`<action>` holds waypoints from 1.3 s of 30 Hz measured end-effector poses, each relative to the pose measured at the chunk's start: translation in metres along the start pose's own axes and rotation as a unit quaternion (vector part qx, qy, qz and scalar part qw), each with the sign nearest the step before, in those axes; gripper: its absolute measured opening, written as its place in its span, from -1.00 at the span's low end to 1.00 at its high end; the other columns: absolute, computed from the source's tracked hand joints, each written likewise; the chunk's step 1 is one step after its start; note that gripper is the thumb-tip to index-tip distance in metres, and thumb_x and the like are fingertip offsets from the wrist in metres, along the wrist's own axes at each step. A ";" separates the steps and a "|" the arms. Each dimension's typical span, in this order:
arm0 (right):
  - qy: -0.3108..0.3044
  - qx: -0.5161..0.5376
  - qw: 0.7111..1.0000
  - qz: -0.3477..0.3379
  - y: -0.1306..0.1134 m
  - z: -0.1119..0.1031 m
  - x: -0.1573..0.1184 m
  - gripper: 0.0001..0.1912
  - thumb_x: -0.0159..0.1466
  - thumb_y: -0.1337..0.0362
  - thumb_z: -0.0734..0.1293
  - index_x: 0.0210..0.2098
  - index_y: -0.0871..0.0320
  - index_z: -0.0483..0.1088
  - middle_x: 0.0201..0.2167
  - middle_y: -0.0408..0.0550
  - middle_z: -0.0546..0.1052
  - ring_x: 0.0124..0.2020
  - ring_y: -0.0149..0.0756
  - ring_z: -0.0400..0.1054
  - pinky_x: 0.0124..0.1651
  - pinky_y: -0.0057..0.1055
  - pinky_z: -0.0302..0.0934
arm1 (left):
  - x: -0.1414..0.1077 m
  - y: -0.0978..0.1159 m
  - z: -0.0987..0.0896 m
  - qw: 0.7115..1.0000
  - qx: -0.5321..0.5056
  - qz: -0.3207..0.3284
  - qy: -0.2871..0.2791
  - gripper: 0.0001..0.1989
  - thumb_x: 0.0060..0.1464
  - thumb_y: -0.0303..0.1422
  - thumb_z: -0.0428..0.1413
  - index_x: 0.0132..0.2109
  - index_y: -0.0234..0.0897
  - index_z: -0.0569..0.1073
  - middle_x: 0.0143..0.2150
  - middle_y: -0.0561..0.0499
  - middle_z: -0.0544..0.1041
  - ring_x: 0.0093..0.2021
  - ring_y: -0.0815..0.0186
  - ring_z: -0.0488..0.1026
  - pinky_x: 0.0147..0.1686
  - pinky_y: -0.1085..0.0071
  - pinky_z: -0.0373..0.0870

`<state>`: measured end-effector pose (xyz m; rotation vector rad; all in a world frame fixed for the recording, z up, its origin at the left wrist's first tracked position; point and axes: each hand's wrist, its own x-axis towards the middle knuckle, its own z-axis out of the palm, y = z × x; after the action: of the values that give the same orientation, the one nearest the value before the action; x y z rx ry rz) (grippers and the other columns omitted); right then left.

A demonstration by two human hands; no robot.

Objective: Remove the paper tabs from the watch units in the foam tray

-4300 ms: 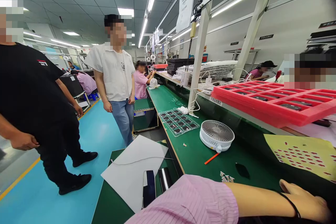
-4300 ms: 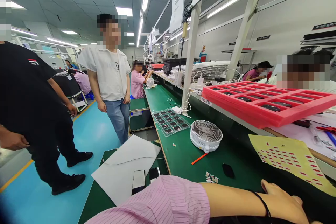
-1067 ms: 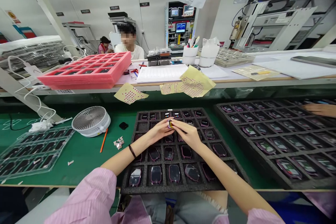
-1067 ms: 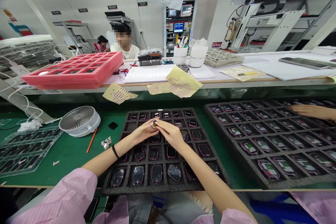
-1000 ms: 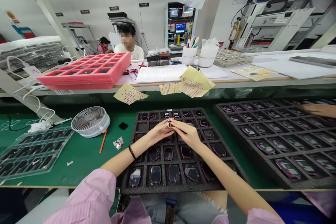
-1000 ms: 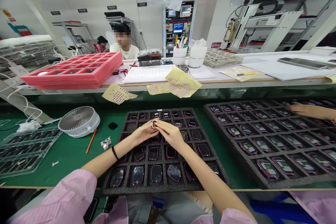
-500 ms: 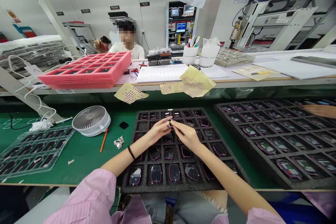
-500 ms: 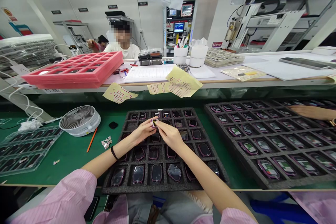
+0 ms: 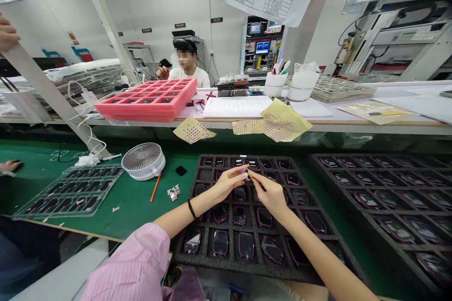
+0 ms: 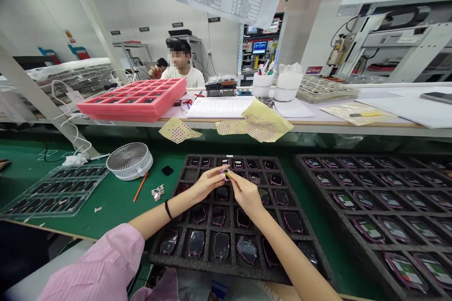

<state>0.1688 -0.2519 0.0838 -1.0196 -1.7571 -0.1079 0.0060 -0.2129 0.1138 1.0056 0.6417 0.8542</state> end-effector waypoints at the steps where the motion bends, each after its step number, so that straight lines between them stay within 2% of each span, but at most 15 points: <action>1: -0.005 0.000 1.000 0.004 0.000 0.000 0.000 -0.69 0.32 0.37 0.20 -0.01 0.08 0.46 -0.11 -0.02 0.59 -0.17 -0.18 0.54 -0.06 -0.26 0.47 | 0.000 0.000 0.000 1.000 0.000 0.002 0.003 -0.52 -0.18 -0.27 0.36 -0.03 -0.17 0.56 -0.02 -0.08 0.53 -0.14 0.33 0.45 -0.06 0.39 0.27; 8: -0.009 0.007 1.000 -0.019 -0.003 0.000 0.001 -0.70 0.34 0.37 0.19 -0.02 0.07 0.45 -0.15 -0.03 0.60 -0.16 -0.18 0.53 -0.06 -0.26 0.47 | -0.001 -0.006 -0.004 1.000 -0.026 -0.004 0.017 -0.50 -0.22 -0.32 0.38 -0.04 -0.19 0.56 -0.06 -0.07 0.55 -0.14 0.32 0.47 -0.04 0.36 0.29; 12: 0.020 -0.014 0.999 -0.045 -0.001 -0.001 0.000 -0.65 0.32 0.42 0.22 0.04 0.06 0.43 -0.05 -0.04 0.56 -0.10 -0.16 0.51 0.00 -0.22 0.45 | -0.002 -0.013 -0.002 0.994 -0.103 -0.045 -0.016 -0.56 -0.13 -0.31 0.35 -0.04 -0.20 0.54 -0.09 -0.05 0.55 -0.14 0.34 0.47 0.04 0.30 0.27; 15: 0.014 -0.019 0.998 -0.052 -0.001 -0.002 -0.001 -0.61 0.32 0.41 0.22 0.12 0.05 0.38 0.00 -0.04 0.53 -0.05 -0.14 0.49 0.04 -0.18 0.42 | -0.002 -0.019 0.001 0.981 -0.180 -0.072 -0.025 -0.65 -0.13 -0.34 0.35 -0.13 -0.22 0.55 -0.19 0.01 0.56 -0.19 0.38 0.48 0.07 0.29 0.25; 19: -0.021 -0.014 0.998 -0.053 -0.007 -0.003 0.000 -0.55 0.35 0.40 0.18 0.21 0.04 0.28 0.06 -0.03 0.48 0.01 -0.14 0.44 0.07 -0.16 0.39 | -0.001 -0.022 0.002 0.966 -0.242 -0.089 -0.010 -0.76 -0.12 -0.36 0.34 -0.25 -0.25 0.53 -0.28 0.04 0.56 -0.23 0.40 0.48 0.03 0.34 0.26; 22: -0.035 -0.019 0.997 -0.073 -0.012 -0.002 0.001 -0.47 0.35 0.38 0.20 0.29 0.06 0.13 0.14 0.01 0.41 0.09 -0.09 0.37 0.11 -0.12 0.36 | -0.001 -0.021 0.003 0.961 -0.254 -0.105 0.006 -0.81 -0.07 -0.34 0.31 -0.28 -0.28 0.52 -0.31 0.04 0.55 -0.27 0.39 0.47 -0.03 0.39 0.29; 25: -0.011 -0.069 0.991 -0.117 -0.012 0.001 0.001 -0.35 0.31 0.39 0.26 0.34 0.08 0.00 0.13 0.06 0.42 0.09 -0.06 0.38 0.10 -0.14 0.37 | -0.002 -0.018 0.005 0.959 -0.254 -0.128 0.012 -0.83 0.00 -0.31 0.27 -0.29 -0.31 0.51 -0.34 0.03 0.54 -0.29 0.40 0.47 -0.06 0.41 0.30; 28: 0.016 -0.136 0.978 -0.159 -0.010 0.003 0.001 -0.32 0.31 0.47 0.23 0.36 0.13 -0.06 0.06 0.10 0.48 0.01 -0.09 0.44 0.04 -0.19 0.42 | -0.005 -0.015 0.011 0.954 -0.263 -0.147 0.010 -0.83 0.01 -0.31 0.26 -0.31 -0.32 0.48 -0.34 0.03 0.52 -0.29 0.41 0.47 -0.04 0.41 0.31; 31: 0.033 -0.166 0.970 -0.177 -0.008 0.002 0.001 -0.34 0.31 0.50 0.21 0.35 0.20 -0.04 0.00 0.14 0.52 -0.06 -0.10 0.49 -0.02 -0.22 0.46 | -0.008 -0.012 0.019 0.952 -0.265 -0.149 0.016 -0.83 0.04 -0.31 0.25 -0.30 -0.33 0.46 -0.35 0.04 0.50 -0.28 0.41 0.48 -0.02 0.41 0.32; 34: 0.048 -0.159 0.970 -0.177 -0.006 -0.001 0.002 -0.35 0.30 0.50 0.22 0.34 0.18 0.01 -0.04 0.13 0.55 -0.10 -0.11 0.51 -0.06 -0.24 0.47 | -0.009 -0.011 0.028 0.950 -0.274 -0.147 0.017 -0.85 0.08 -0.33 0.21 -0.30 -0.34 0.46 -0.34 0.03 0.50 -0.29 0.42 0.48 -0.05 0.44 0.35; 36: 0.052 -0.145 0.975 -0.162 -0.003 -0.002 0.002 -0.38 0.30 0.49 0.23 0.32 0.14 0.07 -0.05 0.11 0.56 -0.11 -0.11 0.51 -0.08 -0.23 0.48 | -0.007 -0.010 0.031 0.949 -0.275 -0.150 0.018 -0.87 0.10 -0.34 0.19 -0.29 -0.34 0.47 -0.34 0.02 0.51 -0.30 0.43 0.49 -0.09 0.46 0.37; 39: 0.017 -0.099 0.989 -0.108 0.001 -0.003 0.005 -0.48 0.31 0.42 0.24 0.26 0.13 0.20 -0.02 0.10 0.54 -0.07 -0.09 0.49 -0.02 -0.18 0.44 | 0.001 -0.004 0.026 0.961 -0.234 -0.141 0.042 -0.85 0.08 -0.32 0.20 -0.27 -0.34 0.49 -0.31 0.00 0.53 -0.30 0.43 0.49 -0.12 0.47 0.37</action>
<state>0.1713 -0.2504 0.0890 -0.9578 -1.8477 -0.4430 0.0281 -0.2251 0.1211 0.4402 0.5991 0.7498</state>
